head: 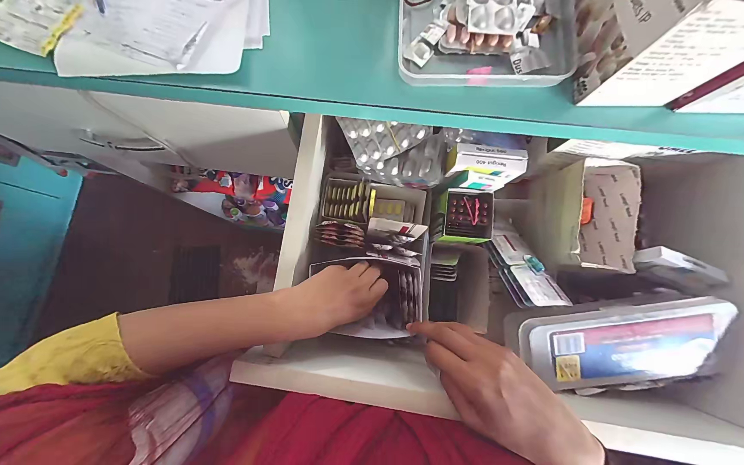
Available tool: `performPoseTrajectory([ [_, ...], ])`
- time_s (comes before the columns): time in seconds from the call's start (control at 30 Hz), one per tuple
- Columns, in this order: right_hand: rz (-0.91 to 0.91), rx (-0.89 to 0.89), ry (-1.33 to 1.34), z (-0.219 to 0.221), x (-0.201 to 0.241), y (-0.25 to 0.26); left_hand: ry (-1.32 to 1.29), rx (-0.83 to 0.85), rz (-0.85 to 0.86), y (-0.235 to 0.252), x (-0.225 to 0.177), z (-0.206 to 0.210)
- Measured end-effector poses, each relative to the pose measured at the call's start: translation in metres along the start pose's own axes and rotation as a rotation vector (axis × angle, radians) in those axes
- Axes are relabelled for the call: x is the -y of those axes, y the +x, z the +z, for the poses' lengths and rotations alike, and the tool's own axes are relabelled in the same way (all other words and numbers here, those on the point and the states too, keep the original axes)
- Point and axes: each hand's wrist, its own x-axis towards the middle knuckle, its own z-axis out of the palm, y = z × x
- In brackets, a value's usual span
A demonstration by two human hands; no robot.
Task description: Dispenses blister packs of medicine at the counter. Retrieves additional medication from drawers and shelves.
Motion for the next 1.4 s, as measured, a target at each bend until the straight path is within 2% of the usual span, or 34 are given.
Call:
performPoseTrajectory([
  [0.3, 0.012, 0.008, 0.034, 0.0, 0.0, 0.0, -0.022, -0.088, -0.003, -0.003, 0.006, 0.002],
  [0.47, 0.031, -0.01, 0.04, 0.001, 0.001, -0.001, -0.037, -0.129, -0.021, -0.012, 0.002, -0.01],
  [0.63, 0.031, -0.008, 0.036, 0.001, 0.001, -0.001, 0.128, -0.112, 0.046, -0.027, 0.004, -0.017],
  [0.9, 0.037, -0.008, 0.035, 0.002, 0.0, -0.001, 0.285, -0.105, 0.061, -0.038, 0.002, -0.019],
  [1.1, 0.03, -0.005, 0.029, 0.0, 0.0, -0.001, 0.103, -0.027, 0.099, -0.024, 0.009, -0.02],
  [1.23, 0.02, -0.001, -0.005, -0.001, 0.0, -0.001, 0.076, 0.042, 0.097, -0.016, 0.01, -0.019],
  [1.4, 0.004, -0.139, -0.099, -0.021, 0.004, 0.003, 0.041, -0.007, 0.161, -0.018, 0.017, -0.015],
])
